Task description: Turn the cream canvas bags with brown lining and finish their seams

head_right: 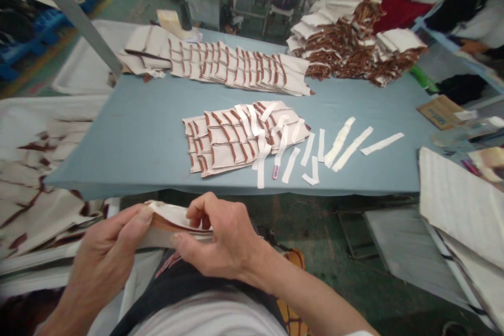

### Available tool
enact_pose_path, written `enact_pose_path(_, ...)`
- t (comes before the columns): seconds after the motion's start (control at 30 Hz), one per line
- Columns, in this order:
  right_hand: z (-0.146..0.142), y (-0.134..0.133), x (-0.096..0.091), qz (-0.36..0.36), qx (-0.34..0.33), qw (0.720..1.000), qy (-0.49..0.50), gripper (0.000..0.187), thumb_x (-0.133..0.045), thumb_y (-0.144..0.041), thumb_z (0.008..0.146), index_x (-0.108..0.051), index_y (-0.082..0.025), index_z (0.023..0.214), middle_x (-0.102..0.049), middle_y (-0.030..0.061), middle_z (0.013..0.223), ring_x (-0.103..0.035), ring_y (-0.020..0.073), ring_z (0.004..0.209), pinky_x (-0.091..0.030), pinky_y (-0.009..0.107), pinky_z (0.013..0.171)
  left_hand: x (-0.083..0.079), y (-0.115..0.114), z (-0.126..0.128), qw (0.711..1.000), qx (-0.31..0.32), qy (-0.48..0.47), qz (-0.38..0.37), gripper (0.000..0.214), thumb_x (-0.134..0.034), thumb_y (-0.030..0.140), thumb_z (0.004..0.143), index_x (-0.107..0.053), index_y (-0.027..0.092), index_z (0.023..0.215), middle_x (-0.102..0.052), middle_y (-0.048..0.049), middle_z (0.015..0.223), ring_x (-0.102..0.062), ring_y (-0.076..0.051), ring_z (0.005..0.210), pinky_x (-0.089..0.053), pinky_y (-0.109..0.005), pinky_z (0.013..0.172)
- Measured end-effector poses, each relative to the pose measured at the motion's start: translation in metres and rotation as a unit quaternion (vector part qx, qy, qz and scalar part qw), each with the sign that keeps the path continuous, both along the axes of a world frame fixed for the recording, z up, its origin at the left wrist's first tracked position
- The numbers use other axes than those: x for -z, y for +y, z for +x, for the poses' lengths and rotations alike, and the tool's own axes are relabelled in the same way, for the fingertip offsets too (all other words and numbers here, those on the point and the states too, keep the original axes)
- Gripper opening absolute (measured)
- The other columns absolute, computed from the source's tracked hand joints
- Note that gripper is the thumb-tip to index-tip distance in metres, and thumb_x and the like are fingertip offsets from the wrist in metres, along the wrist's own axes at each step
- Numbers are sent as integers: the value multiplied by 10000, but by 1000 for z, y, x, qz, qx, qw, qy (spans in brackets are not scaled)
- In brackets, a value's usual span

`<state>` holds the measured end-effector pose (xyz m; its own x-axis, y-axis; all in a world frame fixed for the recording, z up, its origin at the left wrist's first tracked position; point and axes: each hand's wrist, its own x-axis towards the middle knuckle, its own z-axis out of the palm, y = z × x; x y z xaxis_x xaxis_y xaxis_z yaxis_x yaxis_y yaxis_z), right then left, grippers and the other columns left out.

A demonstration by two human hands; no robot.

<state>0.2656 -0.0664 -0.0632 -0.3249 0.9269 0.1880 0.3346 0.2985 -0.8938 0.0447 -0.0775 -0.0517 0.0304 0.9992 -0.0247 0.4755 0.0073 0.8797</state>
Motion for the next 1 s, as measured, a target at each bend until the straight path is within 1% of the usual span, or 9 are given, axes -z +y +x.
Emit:
enact_pose_path(0.17, -13, 15, -21, -170, -14, 985, 3, 237, -745, -431, 943, -615, -235, 911, -644, -39, 814, -539, 136, 713, -441, 282, 715, 7, 0, 1, 999, 33, 16, 36, 461, -538, 456, 1144, -794, 230, 835, -706, 34, 703, -616, -170, 641, -486, -250, 633)
enact_pose_path(0.33, -9, 16, -16, -238, -41, 970, 36, 200, -761, -368, 967, -622, -225, 958, -637, -52, 814, -527, 119, 706, -441, 257, 679, 7, -2, 3, 998, 51, -22, 39, 320, -689, 419, 1055, -816, 247, 817, -755, 45, 696, -640, -152, 590, -514, -215, 595)
enact_pose_path(0.47, -7, 13, -14, -297, -65, 948, 96, 198, -754, -353, 967, -607, -221, 972, -622, -53, 801, -526, 118, 694, -441, 243, 645, -3, 5, 7, 998, 55, -39, 20, 247, -732, 350, 965, -822, 248, 758, -745, 49, 613, -641, -142, 506, -502, -203, 515)
enact_pose_path(0.57, -7, 9, -13, -292, -66, 947, 119, 125, -723, -257, 936, -606, -221, 963, -620, -53, 805, -532, 120, 712, -436, 237, 652, -12, 9, 8, 997, 67, -38, -5, 237, -701, 324, 924, -842, 244, 752, -786, 23, 631, -698, -164, 518, -541, -212, 519)
enact_pose_path(0.67, -7, 2, -11, -221, -43, 966, 126, 117, -608, -135, 889, -627, -218, 969, -643, -42, 842, -560, 123, 743, -450, 246, 696, -17, 12, 8, 998, 64, -27, 0, 265, -682, 332, 918, -828, 242, 717, -818, 2, 669, -726, -178, 538, -566, -224, 534)
enact_pose_path(0.8, -10, -3, -8, -161, -1, 981, 112, 56, -614, -180, 929, -640, -217, 961, -674, -25, 866, -599, 131, 765, -475, 259, 730, -21, 15, 13, 998, 54, -19, 32, 275, -668, 335, 950, -828, 253, 741, -813, 30, 677, -759, -170, 571, -573, -203, 562)
enact_pose_path(0.83, -11, -3, -7, -164, 11, 981, 100, 14, -650, -225, 945, -638, -218, 944, -667, -29, 842, -589, 129, 741, -466, 259, 710, -21, 16, 15, 998, 54, -17, 38, 278, -661, 333, 959, -828, 256, 751, -809, 40, 674, -769, -166, 579, -574, -196, 572)
enact_pose_path(0.9, -14, -1, -4, -188, 23, 979, 75, 134, -713, -320, 960, -638, -218, 915, -647, -39, 793, -567, 124, 697, -451, 260, 678, -17, 18, 16, 997, 56, 3, 45, 289, -655, 331, 976, -812, 257, 746, -795, 51, 664, -762, -156, 574, -571, -191, 584)
enact_pose_path(1.0, -16, 5, 3, -234, 13, 971, 53, 183, -717, -372, 975, -649, -216, 906, -648, -39, 768, -575, 122, 681, -461, 256, 671, -1, 18, 12, 996, 54, 56, 44, 327, -656, 370, 1013, -776, 252, 732, -774, 44, 666, -719, -152, 568, -555, -203, 592)
